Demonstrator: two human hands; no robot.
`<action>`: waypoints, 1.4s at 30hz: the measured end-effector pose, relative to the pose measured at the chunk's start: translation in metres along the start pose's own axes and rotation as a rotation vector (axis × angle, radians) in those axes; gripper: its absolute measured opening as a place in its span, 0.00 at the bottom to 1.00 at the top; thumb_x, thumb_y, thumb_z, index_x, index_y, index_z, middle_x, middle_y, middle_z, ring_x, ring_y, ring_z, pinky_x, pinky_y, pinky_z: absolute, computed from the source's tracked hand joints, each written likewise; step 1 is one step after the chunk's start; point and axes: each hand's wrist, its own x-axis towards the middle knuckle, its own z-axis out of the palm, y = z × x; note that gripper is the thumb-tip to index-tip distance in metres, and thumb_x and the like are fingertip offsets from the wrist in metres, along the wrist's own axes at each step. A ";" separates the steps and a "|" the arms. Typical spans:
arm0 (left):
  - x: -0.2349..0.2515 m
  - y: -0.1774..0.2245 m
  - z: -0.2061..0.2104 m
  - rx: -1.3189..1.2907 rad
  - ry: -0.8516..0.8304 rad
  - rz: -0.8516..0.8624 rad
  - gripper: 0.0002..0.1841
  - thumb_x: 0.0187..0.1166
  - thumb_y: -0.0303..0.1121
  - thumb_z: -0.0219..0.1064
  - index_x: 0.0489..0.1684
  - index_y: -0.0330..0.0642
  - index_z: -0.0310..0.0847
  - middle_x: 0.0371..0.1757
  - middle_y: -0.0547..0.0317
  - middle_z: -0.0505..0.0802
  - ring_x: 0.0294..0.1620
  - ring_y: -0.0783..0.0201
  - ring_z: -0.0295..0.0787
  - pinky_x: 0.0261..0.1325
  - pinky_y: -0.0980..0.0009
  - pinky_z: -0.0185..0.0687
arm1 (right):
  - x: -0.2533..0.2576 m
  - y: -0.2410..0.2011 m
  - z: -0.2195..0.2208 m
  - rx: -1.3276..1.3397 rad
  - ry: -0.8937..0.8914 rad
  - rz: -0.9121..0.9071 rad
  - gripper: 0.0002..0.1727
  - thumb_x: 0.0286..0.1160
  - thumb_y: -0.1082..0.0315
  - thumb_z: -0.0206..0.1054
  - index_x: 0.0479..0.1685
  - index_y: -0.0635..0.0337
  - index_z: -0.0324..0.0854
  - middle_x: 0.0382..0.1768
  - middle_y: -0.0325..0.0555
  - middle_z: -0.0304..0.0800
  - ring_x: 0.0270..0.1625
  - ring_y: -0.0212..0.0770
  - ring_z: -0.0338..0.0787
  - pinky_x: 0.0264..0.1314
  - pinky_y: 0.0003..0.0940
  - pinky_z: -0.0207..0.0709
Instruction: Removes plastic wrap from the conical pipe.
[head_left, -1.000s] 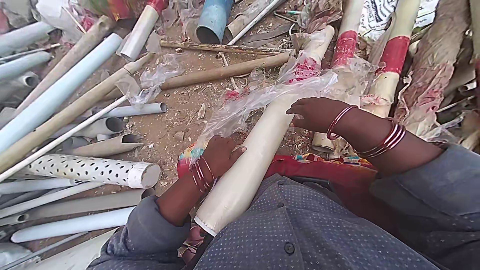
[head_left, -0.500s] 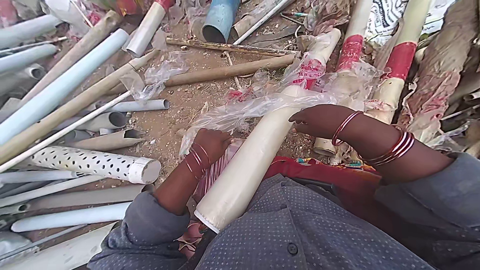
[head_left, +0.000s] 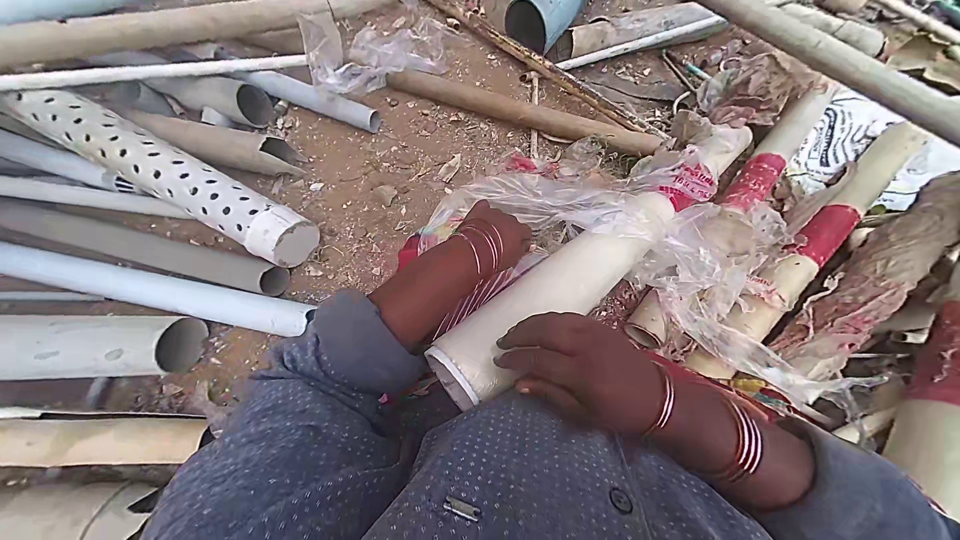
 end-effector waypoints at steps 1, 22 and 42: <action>0.000 0.000 0.001 0.000 0.001 0.002 0.24 0.95 0.48 0.47 0.67 0.43 0.85 0.60 0.42 0.92 0.67 0.42 0.86 0.75 0.38 0.64 | 0.009 -0.009 0.006 0.008 -0.007 -0.030 0.17 0.88 0.57 0.58 0.54 0.56 0.90 0.58 0.49 0.94 0.65 0.51 0.91 0.65 0.43 0.83; -0.019 0.013 -0.041 -0.345 0.158 0.234 0.26 0.96 0.48 0.46 0.67 0.38 0.84 0.60 0.37 0.91 0.67 0.39 0.86 0.70 0.35 0.72 | 0.058 -0.084 -0.038 -0.435 -0.373 0.255 0.30 0.54 0.78 0.74 0.62 0.45 0.90 0.66 0.56 0.89 0.71 0.67 0.86 0.61 0.69 0.81; -0.014 0.119 -0.264 -0.478 0.421 0.585 0.39 0.96 0.54 0.35 0.68 0.20 0.77 0.72 0.24 0.81 0.78 0.33 0.74 0.78 0.35 0.60 | 0.040 -0.112 -0.323 -1.131 0.348 0.872 0.18 0.87 0.65 0.60 0.68 0.41 0.87 0.60 0.51 0.92 0.59 0.54 0.90 0.56 0.67 0.75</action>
